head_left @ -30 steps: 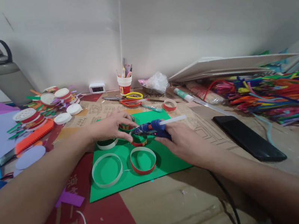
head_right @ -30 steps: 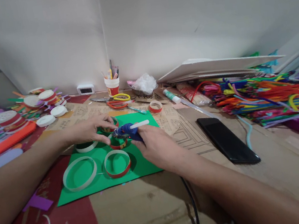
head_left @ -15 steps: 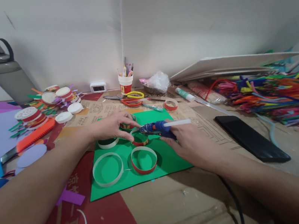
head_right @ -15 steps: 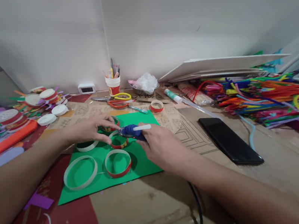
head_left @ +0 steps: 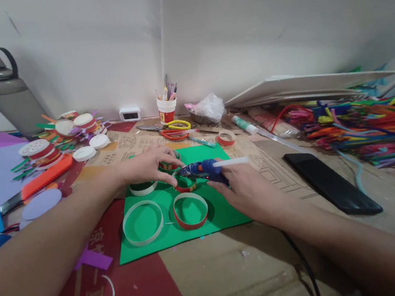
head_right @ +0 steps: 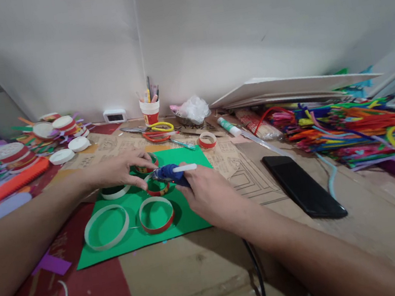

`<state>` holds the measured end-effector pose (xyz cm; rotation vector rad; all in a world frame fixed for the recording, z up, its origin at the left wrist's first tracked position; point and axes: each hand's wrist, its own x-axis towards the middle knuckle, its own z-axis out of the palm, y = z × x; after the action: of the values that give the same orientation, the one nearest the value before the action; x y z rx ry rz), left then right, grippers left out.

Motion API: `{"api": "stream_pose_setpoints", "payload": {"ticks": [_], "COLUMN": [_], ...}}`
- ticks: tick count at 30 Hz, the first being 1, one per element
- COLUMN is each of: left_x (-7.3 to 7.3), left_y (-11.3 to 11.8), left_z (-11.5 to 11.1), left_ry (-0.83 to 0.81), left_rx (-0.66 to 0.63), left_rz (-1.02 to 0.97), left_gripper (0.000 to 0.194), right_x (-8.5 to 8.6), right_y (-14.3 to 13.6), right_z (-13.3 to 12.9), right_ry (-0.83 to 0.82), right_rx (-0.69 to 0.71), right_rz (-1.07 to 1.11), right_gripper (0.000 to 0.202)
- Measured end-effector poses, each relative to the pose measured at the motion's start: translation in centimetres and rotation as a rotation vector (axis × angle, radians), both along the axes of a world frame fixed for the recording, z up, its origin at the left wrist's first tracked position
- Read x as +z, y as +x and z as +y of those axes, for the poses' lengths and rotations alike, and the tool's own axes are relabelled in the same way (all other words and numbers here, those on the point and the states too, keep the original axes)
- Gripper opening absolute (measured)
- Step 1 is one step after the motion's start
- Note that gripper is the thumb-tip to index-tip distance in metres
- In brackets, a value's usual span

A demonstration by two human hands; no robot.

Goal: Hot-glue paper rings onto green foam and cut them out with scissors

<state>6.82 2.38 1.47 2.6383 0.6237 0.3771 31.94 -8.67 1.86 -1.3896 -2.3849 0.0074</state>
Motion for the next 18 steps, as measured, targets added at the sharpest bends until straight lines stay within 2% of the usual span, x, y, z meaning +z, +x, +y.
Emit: {"api": "stream_pose_setpoints", "payload": {"ticks": [11, 18], "left_x": [0.42, 0.32], "left_y": [0.14, 0.06], "left_z": [-0.04, -0.11], "left_ry": [0.047, 0.018], "left_rx": [-0.039, -0.019], "left_rz": [0.014, 0.015], "left_gripper": [0.042, 0.042], "right_x": [0.32, 0.36], "right_y": [-0.37, 0.22], "right_z": [-0.08, -0.23], "right_ry": [-0.084, 0.002], "right_rx": [-0.023, -0.021], "right_rz": [0.024, 0.005], "right_gripper": [0.017, 0.018]}}
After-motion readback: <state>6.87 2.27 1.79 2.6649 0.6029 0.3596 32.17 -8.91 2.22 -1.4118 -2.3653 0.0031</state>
